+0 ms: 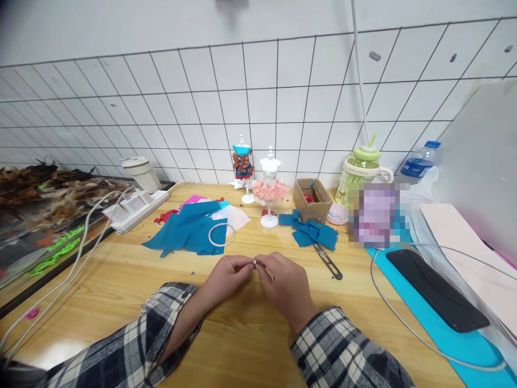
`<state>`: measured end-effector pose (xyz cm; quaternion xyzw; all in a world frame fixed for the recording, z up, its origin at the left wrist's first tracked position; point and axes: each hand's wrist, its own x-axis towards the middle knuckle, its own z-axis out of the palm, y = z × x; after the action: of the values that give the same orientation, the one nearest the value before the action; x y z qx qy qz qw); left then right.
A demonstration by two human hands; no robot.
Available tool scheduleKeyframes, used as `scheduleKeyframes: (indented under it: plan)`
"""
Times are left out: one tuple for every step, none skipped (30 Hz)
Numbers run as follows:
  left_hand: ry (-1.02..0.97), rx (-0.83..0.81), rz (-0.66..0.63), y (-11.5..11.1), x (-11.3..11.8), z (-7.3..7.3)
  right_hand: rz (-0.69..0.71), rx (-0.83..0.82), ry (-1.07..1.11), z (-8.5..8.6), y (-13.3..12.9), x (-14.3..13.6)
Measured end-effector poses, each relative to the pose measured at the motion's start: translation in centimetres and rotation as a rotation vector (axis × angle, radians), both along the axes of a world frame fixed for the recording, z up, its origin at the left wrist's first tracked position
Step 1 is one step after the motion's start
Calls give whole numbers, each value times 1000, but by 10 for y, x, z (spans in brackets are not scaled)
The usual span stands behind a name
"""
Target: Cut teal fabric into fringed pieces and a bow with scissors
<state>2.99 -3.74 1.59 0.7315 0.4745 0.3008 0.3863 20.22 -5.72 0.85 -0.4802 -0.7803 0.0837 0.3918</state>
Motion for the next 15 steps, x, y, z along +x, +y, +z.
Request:
scheduleKeyframes:
  plan:
    - [4, 4, -4, 0, 0, 1, -7, -3, -3, 0, 0, -1]
    - [8, 6, -8, -1, 0, 2, -10, -10, -7, -1, -1, -1]
    - [11, 7, -13, -1, 0, 3, -14, -21, -8, -2, -1, -2]
    - [11, 9, -19, -2, -1, 4, -15, -35, -4, -2, 0, -2]
    - [4, 16, -26, -3, -1, 5, -15, -51, 7, -3, 0, -2]
    - [-7, 24, -39, -3, -1, 6, -13, -70, 24, -4, 1, -2]
    - [-16, 32, -49, -3, -1, 7, -8, -90, 44, -5, 3, -1]
    - [-21, 39, -53, -3, -2, 7, 2, -111, 64, -6, 4, 0]
    - [-20, 42, -53, -3, -2, 7, 15, -134, 81, -6, 5, 0]
    - [-12, 43, -47, -3, -2, 6, 31, -154, 95, -6, 6, 1]
    - [0, 43, -32, -3, -2, 5, 49, -171, 104, -6, 6, 1]
    - [13, 42, -10, -3, -3, 4, 69, -183, 108, -6, 7, 2]
    - [22, 38, 15, -3, -3, 3, 89, -191, 109, -6, 7, 2]
    - [23, 30, 41, -3, -3, 3, 109, -194, 110, -6, 7, 2]
    - [18, 17, 67, -2, -2, 2, 128, -193, 109, -5, 7, 3]
